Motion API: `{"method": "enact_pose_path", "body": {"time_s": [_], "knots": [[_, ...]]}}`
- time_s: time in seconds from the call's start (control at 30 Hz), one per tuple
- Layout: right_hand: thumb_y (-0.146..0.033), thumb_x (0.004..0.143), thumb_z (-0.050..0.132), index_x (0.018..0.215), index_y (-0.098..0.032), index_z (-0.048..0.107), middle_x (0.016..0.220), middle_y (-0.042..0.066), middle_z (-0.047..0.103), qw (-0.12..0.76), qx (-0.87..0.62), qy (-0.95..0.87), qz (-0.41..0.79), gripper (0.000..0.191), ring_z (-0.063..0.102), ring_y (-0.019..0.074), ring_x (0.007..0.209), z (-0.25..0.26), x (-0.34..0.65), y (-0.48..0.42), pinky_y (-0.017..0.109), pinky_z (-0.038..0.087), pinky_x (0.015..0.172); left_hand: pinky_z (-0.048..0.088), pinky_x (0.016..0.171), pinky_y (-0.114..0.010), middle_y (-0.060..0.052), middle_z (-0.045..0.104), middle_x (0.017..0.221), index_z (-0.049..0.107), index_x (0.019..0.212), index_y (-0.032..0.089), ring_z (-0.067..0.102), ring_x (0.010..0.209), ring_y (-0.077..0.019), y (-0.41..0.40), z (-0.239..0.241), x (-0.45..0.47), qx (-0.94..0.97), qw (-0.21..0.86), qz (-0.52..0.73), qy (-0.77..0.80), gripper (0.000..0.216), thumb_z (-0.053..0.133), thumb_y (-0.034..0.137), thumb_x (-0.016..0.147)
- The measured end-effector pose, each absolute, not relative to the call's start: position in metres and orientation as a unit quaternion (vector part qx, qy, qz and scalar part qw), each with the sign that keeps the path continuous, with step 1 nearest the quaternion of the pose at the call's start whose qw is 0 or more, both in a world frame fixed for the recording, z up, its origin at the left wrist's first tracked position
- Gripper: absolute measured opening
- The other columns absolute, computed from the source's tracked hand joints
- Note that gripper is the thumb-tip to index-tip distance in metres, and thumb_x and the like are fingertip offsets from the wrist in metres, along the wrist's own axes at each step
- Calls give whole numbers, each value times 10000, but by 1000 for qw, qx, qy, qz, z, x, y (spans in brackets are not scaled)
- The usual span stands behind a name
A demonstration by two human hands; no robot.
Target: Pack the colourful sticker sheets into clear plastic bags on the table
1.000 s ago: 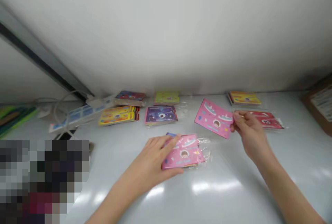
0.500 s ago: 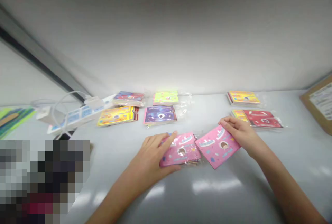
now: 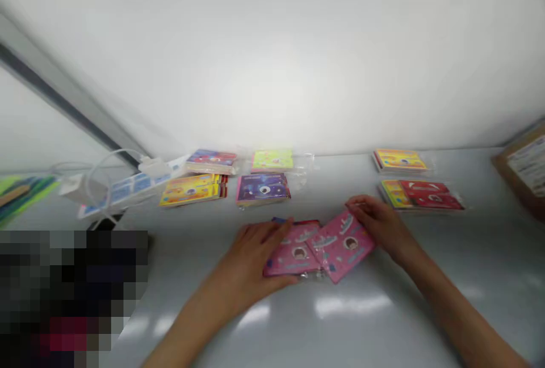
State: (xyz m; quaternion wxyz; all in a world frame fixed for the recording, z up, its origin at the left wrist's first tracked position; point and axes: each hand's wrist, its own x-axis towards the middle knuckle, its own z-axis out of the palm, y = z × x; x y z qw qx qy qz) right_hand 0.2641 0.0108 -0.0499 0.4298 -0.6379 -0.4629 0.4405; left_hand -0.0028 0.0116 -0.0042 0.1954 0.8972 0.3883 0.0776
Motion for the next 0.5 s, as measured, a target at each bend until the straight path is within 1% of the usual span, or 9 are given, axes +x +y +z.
{"method": "enact_pose_path", "body": {"time_s": [0.13,0.23,0.37,0.5], "knots": [[-427,709,576,811,-216,546,632,-3,536,456,-656,-453,396,236,469,134,514,-51,266,11,248,332,452,367,950,-398,-76,469,1292,283,1366,262,437,1143,-255,11,-5,-4,896,199,89,388,735,639,425,744],[-424,700,581,825,-220,534,648,-7,530,465,-663,-442,386,244,469,129,503,-50,263,10,244,335,438,364,953,-411,-75,466,1293,275,1368,273,428,1151,-261,11,-7,-5,895,197,88,390,736,620,467,747],[-429,676,626,854,-229,487,624,-41,528,450,-622,-437,469,302,453,100,429,-49,251,8,225,325,396,356,962,-408,-78,462,1294,275,1369,262,426,1152,-254,11,-8,-4,897,196,89,385,727,619,447,756],[-434,689,634,760,-199,499,534,-50,533,374,-587,-482,533,279,420,76,399,-48,242,5,207,311,396,359,959,-397,-82,480,1270,299,1362,239,431,1148,-259,12,-7,-4,892,195,84,398,723,639,413,748]]}}
